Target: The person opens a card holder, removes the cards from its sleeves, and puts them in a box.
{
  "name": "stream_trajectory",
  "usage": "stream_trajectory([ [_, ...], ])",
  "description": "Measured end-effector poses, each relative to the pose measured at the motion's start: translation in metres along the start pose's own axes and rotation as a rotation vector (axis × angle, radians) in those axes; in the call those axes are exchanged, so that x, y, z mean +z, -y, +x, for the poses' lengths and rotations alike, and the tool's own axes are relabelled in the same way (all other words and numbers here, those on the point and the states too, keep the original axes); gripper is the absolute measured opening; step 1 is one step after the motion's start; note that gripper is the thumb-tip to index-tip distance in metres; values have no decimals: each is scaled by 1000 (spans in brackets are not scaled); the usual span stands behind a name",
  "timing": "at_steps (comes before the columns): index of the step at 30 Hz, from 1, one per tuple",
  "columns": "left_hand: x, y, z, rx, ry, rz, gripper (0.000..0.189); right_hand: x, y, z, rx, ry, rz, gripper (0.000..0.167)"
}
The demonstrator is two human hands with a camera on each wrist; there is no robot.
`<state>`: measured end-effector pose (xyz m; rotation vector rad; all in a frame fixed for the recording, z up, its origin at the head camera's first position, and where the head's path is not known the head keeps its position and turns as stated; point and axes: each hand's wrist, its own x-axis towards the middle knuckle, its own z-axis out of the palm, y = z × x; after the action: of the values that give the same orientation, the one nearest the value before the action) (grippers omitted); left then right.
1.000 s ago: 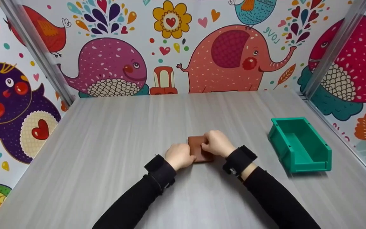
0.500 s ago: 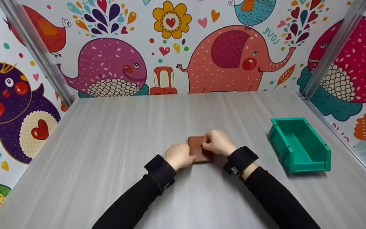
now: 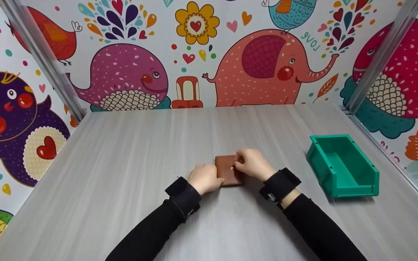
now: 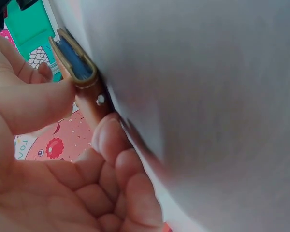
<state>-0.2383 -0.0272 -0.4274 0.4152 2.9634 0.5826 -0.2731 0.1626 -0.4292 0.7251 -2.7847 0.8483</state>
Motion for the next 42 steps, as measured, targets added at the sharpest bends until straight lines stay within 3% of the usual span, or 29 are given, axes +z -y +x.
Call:
stream_trajectory([
  [10,0,-1,-1,14,-21,18,28,-9,-5,-9,-47,-71,-68,11],
  [22,0,-2,-1,-1,-16,27,30,-21,-14,-23,-42,-73,-86,25],
  [42,0,-1,-2,14,-35,19,28,-23,-27,-30,52,-29,-181,3],
])
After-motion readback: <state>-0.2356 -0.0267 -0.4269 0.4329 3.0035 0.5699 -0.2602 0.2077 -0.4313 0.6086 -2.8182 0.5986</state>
